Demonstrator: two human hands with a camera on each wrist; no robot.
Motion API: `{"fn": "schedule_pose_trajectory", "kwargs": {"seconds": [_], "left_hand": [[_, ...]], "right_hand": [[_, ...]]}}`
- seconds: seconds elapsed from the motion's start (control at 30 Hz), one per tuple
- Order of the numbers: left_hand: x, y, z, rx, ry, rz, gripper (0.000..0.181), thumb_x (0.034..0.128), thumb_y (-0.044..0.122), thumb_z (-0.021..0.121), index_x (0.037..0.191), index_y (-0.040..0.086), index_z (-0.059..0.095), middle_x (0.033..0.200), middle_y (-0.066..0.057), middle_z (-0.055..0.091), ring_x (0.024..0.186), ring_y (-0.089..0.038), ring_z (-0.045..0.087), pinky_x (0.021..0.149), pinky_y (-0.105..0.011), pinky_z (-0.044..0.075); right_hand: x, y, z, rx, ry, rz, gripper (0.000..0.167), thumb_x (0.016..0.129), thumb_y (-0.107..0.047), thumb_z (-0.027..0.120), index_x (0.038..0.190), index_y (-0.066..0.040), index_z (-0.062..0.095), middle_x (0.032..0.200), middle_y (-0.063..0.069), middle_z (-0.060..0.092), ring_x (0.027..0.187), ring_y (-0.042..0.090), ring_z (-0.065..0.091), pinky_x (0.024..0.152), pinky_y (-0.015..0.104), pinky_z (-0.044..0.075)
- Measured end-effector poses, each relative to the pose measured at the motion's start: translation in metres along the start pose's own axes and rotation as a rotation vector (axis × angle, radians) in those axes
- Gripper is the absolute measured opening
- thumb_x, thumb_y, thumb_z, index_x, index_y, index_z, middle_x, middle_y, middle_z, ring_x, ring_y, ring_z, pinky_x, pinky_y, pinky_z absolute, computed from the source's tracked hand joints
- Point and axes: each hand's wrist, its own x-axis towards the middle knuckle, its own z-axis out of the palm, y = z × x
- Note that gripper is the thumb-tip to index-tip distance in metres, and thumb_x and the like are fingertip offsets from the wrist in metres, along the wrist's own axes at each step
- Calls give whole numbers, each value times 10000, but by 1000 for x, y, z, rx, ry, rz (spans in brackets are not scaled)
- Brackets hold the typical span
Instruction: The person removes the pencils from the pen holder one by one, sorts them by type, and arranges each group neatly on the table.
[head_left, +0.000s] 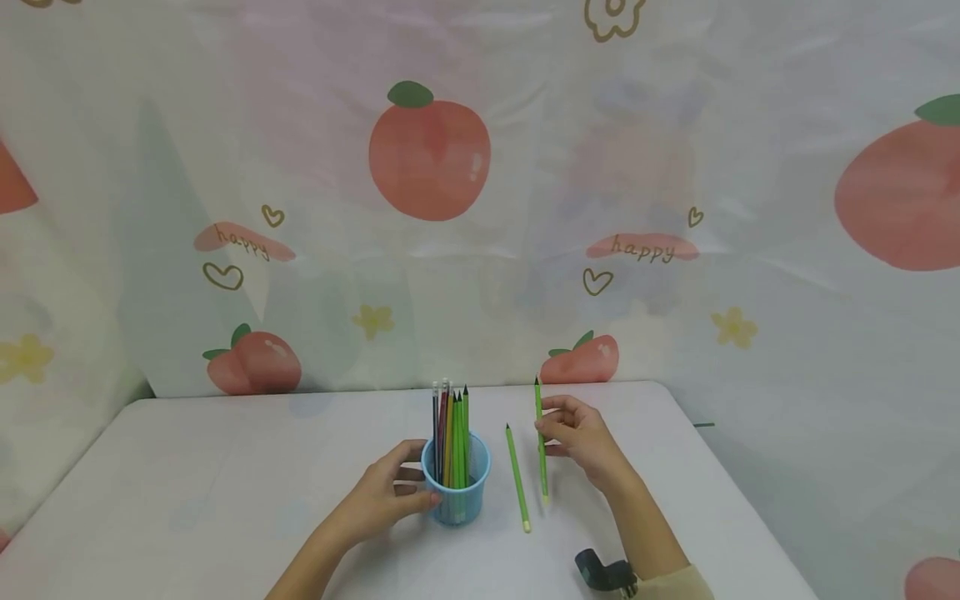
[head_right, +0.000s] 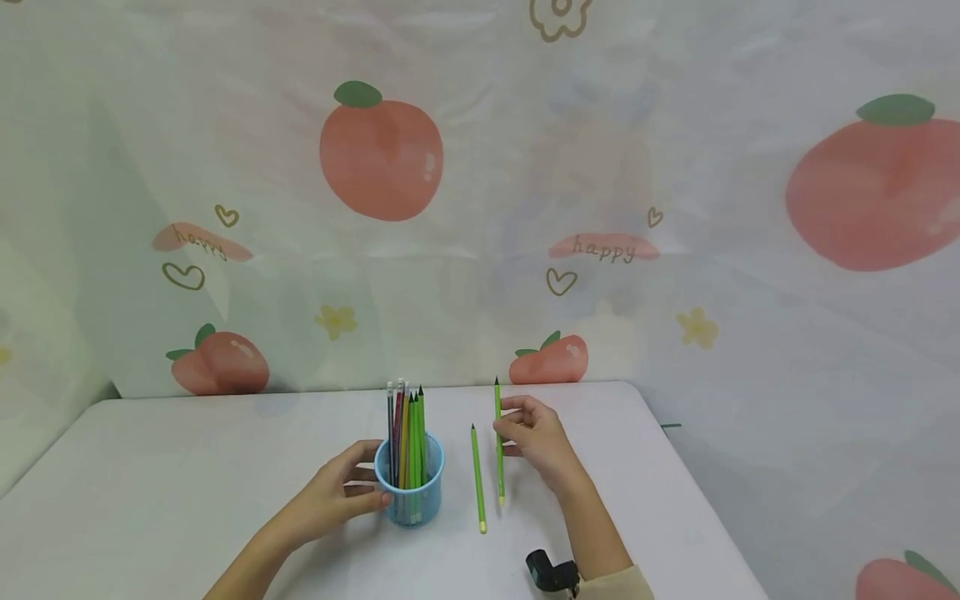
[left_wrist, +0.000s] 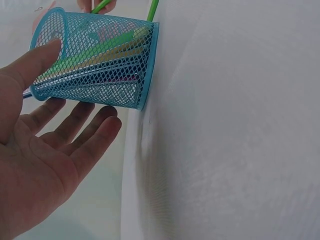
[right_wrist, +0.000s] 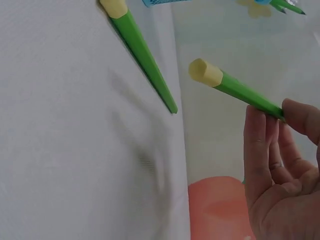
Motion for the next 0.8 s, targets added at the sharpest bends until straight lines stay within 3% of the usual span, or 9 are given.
{"fn": "schedule_pose_trajectory", "kwargs": {"seconds": [0.4, 0.8], "left_hand": [[0, 1, 0, -2, 6, -11, 719, 835, 272, 818, 1430, 95, 456, 1384, -183, 554, 1200, -344, 608, 1009, -452, 537], [0, 1, 0, 6, 6, -11, 724, 831, 294, 819, 1428, 95, 459, 1382, -182, 557, 1203, -351, 605, 1006, -457, 539]], "right_hand": [[4, 12, 1, -62, -29, 81, 422, 917, -72, 687, 1309, -21, 538, 948, 164, 667, 803, 209, 658, 766, 445, 622], [6, 25, 5, -122, -1, 178, 429, 894, -65, 715, 1295, -90, 564, 883, 109, 650, 743, 211, 634, 637, 313, 593]]}}
